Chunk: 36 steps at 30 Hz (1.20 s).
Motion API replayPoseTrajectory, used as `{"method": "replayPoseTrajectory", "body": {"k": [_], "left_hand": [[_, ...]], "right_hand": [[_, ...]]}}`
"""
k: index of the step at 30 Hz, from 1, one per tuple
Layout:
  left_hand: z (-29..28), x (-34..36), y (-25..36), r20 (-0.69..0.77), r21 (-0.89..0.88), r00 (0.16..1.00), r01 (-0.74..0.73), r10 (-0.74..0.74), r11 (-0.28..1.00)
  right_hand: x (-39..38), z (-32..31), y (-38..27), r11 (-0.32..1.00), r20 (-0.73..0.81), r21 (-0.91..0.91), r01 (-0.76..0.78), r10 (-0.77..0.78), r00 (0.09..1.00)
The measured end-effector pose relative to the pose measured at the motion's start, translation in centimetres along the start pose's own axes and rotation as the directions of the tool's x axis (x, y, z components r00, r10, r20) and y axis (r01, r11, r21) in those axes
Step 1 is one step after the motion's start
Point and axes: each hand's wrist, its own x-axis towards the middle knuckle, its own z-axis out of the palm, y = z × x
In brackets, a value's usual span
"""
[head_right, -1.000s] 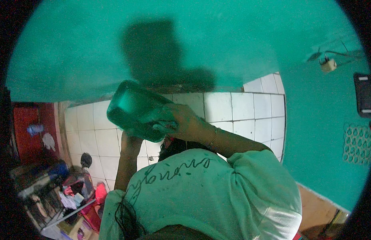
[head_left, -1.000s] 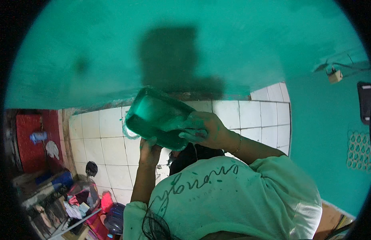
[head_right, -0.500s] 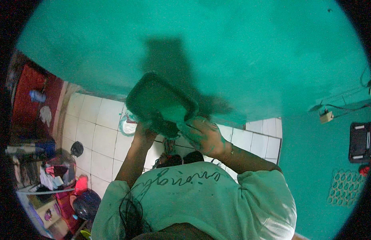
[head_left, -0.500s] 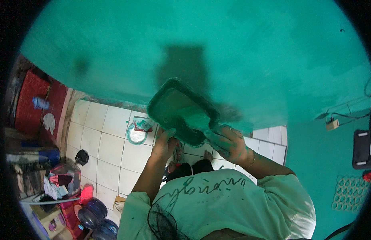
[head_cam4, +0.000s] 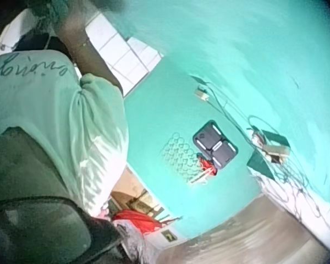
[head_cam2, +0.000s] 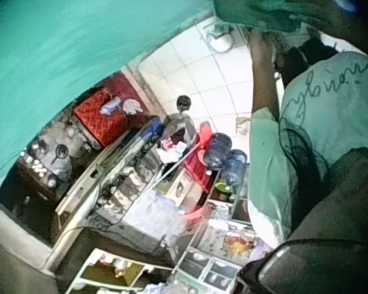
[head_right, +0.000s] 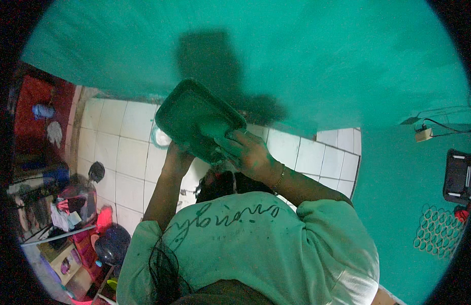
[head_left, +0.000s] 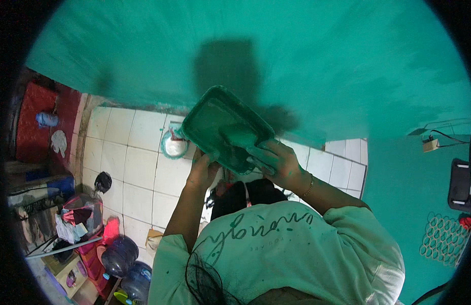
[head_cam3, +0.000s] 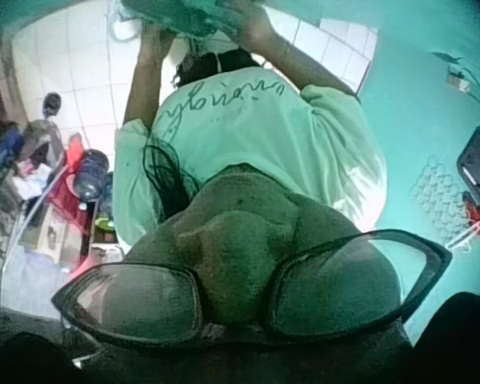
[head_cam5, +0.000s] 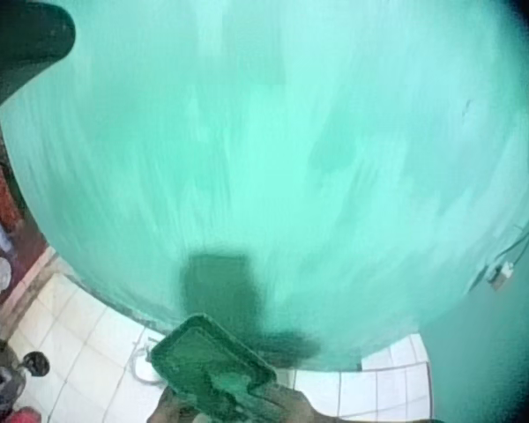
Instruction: The person paints the lower part of a wall using a brush, dipping the brush into a green plastic container of paint and applying it to the wall surface above the floor tiles.
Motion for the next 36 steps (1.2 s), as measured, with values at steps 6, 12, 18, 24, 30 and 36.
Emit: {"method": "replayPoseTrajectory", "body": {"k": [6, 12, 18, 24, 30, 36], "left_hand": [[-6.1, 1.2, -6.7, -0.081, 0.013, 0.995, 0.061, -0.060, 0.998], [-12.4, 5.2, -15.4, -0.100, -0.078, 0.986, 0.124, -0.131, 0.989], [-20.6, 12.3, -22.3, -0.078, -0.106, 0.986, 0.138, -0.147, 0.985], [-28.3, 17.5, -24.0, -0.042, 0.062, 0.990, 0.139, -0.136, 0.988], [-33.1, 22.1, -25.7, 0.104, 0.260, 0.989, -0.125, 0.101, 0.958], [-37.0, 25.1, -24.6, -0.011, 0.014, 0.992, 0.127, -0.126, 0.992]], "right_hand": [[-5.1, 5.4, 4.0, 0.990, 0.171, 0.000, -0.139, 0.137, 0.976], [-11.0, 10.3, 11.1, 0.996, 0.234, -0.017, -0.083, 0.084, 0.968], [-16.6, 15.6, 18.6, 0.996, 0.342, -0.073, -0.051, 0.073, 0.937], [-19.9, 24.4, 26.1, 0.999, 0.336, -0.048, -0.002, 0.018, 0.942], [-21.4, 30.6, 31.7, 0.993, 0.292, -0.053, 0.109, -0.089, 0.952], [-20.9, 34.2, 36.0, 0.948, 0.155, -0.063, 0.311, -0.299, 0.942]]}}
